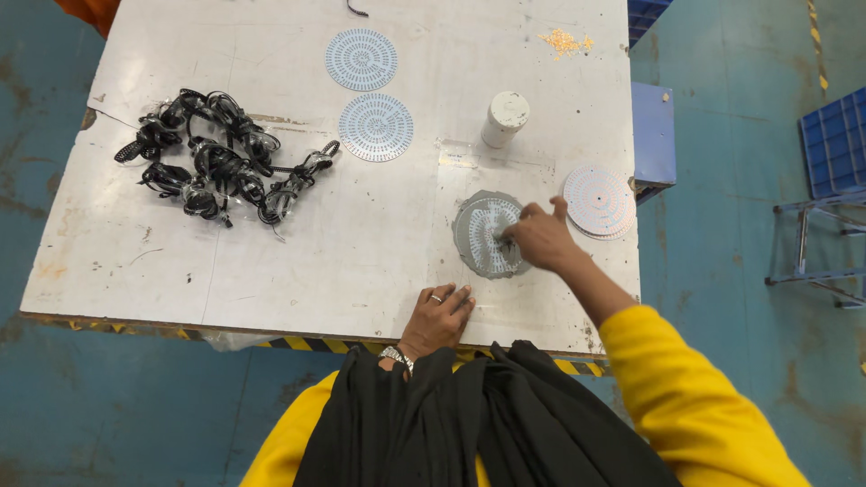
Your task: The person wraps a circular LED module in clear plastic film on a white workbench. They smooth the film over the module, fold the edges, and place the wrapped unit aside. The person then picks up another LED module and begins wrapping it in the same way.
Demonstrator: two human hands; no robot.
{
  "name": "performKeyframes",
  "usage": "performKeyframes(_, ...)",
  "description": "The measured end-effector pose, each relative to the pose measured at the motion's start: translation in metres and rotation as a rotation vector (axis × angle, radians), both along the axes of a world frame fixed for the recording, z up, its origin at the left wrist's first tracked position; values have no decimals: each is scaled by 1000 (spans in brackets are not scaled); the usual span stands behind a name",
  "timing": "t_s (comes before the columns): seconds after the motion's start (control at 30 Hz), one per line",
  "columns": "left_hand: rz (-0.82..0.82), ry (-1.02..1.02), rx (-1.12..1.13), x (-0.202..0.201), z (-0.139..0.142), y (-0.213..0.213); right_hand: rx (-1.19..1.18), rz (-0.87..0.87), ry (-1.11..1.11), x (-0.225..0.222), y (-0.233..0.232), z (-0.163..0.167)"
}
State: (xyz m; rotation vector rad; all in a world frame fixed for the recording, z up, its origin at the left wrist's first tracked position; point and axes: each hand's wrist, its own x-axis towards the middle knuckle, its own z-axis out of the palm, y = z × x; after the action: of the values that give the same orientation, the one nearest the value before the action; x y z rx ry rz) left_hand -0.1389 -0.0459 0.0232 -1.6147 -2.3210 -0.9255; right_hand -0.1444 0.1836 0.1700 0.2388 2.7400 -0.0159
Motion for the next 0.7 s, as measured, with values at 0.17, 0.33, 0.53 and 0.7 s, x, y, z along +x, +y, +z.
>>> performKeyframes(0.17, -20, 0, 11, -1, 0, -1, 3, -7, 82, 40, -10, -21)
performKeyframes(0.33, -28, -35, 6, -1, 1, -2, -12, -53, -34, 58, -20, -14)
performKeyframes(0.53, -20, -39, 7, 1, 2, -2, -42, -131, 132, -1, -5, 20)
performKeyframes(0.7, -46, -56, 24, 0, 0, -2, 52, -103, 145, -46, -18, 25)
